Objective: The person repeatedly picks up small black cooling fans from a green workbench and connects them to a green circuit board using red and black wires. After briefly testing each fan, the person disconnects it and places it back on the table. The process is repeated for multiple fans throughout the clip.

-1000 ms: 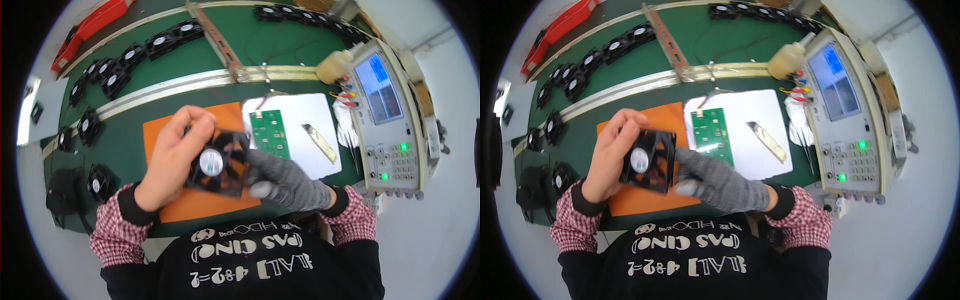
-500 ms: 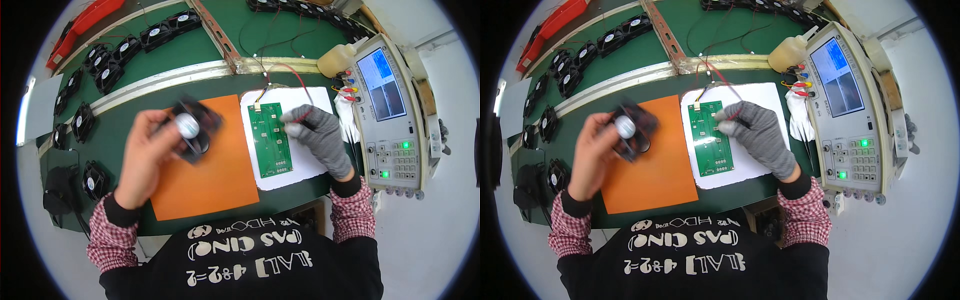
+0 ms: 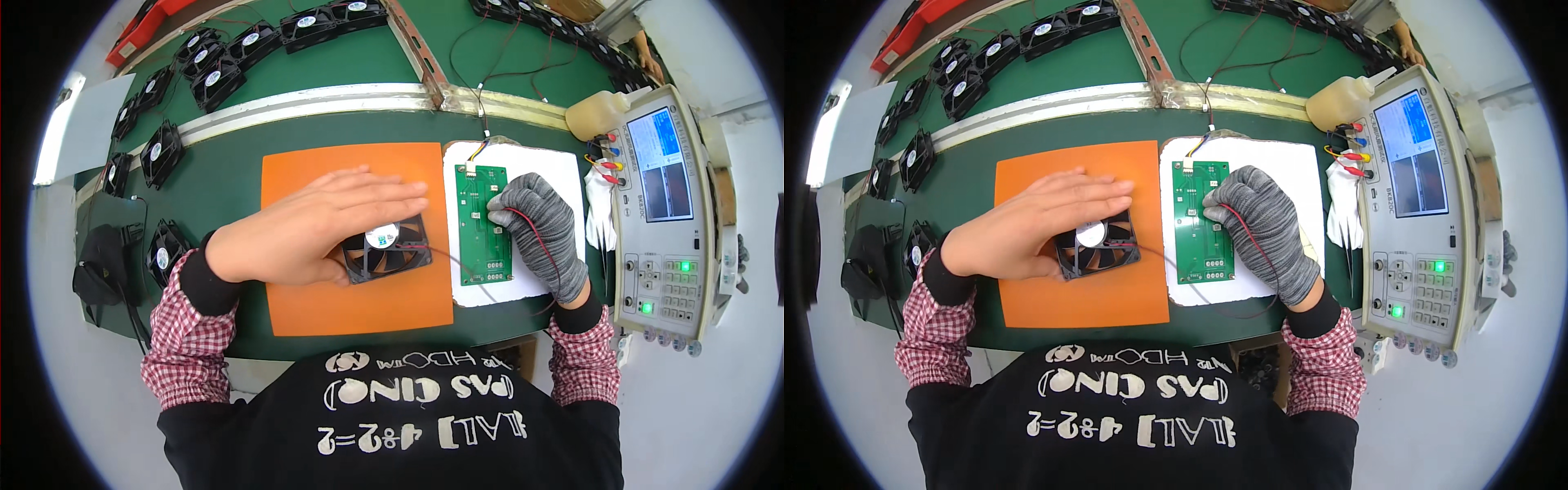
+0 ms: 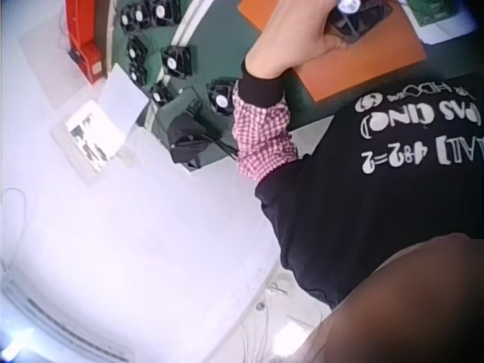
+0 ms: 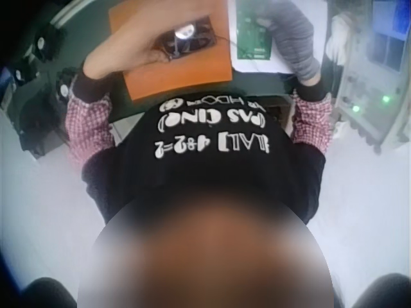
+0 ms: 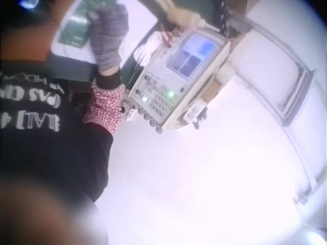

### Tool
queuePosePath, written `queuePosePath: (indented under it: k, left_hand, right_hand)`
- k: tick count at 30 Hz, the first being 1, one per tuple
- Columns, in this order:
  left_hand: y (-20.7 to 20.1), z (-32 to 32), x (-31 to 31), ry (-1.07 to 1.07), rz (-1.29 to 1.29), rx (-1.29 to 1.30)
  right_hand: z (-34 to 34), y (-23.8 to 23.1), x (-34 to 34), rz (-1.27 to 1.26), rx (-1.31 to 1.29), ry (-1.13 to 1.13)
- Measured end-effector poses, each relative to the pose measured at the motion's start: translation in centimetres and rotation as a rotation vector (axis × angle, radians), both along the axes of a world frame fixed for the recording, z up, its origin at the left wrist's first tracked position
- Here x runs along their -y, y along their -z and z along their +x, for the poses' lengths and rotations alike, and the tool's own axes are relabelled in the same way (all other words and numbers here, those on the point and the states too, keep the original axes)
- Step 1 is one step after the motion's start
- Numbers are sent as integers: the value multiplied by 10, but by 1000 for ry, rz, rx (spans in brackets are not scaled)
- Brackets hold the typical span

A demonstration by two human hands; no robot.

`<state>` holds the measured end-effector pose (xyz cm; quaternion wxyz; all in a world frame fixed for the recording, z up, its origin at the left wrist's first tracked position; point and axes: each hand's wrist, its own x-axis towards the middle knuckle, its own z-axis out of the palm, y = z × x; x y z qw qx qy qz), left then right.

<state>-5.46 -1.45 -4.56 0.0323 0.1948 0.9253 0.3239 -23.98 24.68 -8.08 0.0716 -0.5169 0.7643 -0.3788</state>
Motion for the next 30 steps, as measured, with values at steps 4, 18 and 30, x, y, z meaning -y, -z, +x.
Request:
queuePosePath:
  k: [4,18,30]
  left_hand:
    - [5,2,-17,-242,-138,-141]
    - [-2,18,-40,-298,-224,-712]
    - [-46,63,-42,-73,1166,-41]
  right_hand:
    - [-1,0,2,5,34,25]
    - [-7,17,-3,-65,231,31]
    - [-12,14,-3,-67,139,-9]
